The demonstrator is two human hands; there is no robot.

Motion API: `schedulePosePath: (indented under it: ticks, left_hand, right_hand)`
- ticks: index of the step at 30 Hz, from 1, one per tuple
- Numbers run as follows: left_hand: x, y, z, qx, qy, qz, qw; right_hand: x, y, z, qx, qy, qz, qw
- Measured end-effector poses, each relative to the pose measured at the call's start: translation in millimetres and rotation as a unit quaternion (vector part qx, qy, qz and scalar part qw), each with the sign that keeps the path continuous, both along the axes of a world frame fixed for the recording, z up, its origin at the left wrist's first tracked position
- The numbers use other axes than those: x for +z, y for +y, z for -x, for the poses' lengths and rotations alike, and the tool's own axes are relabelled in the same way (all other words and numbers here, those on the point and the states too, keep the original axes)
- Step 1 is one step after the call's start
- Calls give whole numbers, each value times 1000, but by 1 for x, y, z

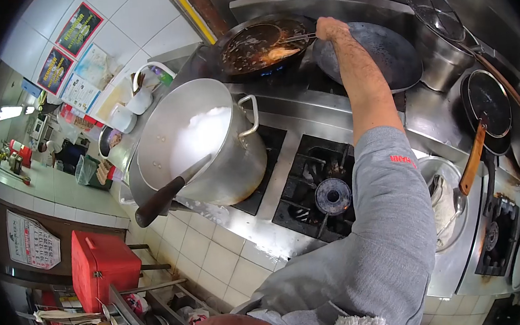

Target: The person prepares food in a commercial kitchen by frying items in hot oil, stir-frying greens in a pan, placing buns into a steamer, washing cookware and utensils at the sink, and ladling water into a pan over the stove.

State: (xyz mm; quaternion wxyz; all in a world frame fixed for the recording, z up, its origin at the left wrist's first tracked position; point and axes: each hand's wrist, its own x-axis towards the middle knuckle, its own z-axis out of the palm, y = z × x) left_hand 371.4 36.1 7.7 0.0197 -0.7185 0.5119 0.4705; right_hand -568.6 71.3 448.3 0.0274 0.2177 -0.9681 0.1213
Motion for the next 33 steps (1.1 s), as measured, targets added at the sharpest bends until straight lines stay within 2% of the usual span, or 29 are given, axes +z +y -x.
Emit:
schedulePosePath:
  ticks: [3,4,5,6,7,8,11,12,14,19,21,23,25,26,28,33]
  left_hand:
    - [14,-6,6,45,29,2,999]
    - [35,-8,25,69,41,-8,997]
    - [78,-7,60,94,52,-17,994]
    - [75,-10,63,88,55,-18,994]
    - [72,-14,66,83,58,-19,995]
    - [66,-18,68,74,63,-20,995]
    - [53,-24,69,54,73,-49,995]
    - [51,-24,71,52,76,-51,994]
    - [48,-23,74,38,69,-43,996]
    - [29,-23,74,59,82,-35,994]
    - [30,-23,73,84,96,-26,991]
    - [34,-29,75,56,106,-40,992]
    - [34,-30,78,52,99,-38,993]
    - [35,-31,79,49,90,-35,994]
    - [34,-35,79,41,84,-39,995]
    - [42,-37,83,21,72,-45,996]
  right_hand:
    - [25,-5,-2,40,-50,37,997]
    - [32,-7,-5,38,-49,37,997]
    - [40,-10,-11,60,-99,18,993]
    - [48,-12,-16,81,-149,1,986]
    - [53,-10,-27,40,-250,57,966]
    - [50,-6,-31,38,-249,57,966]
    - [23,-4,-28,79,-495,273,821]
    - [8,-8,-22,78,-493,273,823]
    - [-7,-11,-22,80,-566,382,726]
    - [-12,-8,-51,64,-543,503,669]
    - [-4,1,-64,73,-511,507,690]
    - [6,14,-79,81,-479,509,711]
    - [18,33,-96,75,-401,513,755]
    - [23,43,-101,75,-400,512,757]
    - [30,67,-109,103,-368,488,785]
    - [53,121,-144,79,-307,430,845]
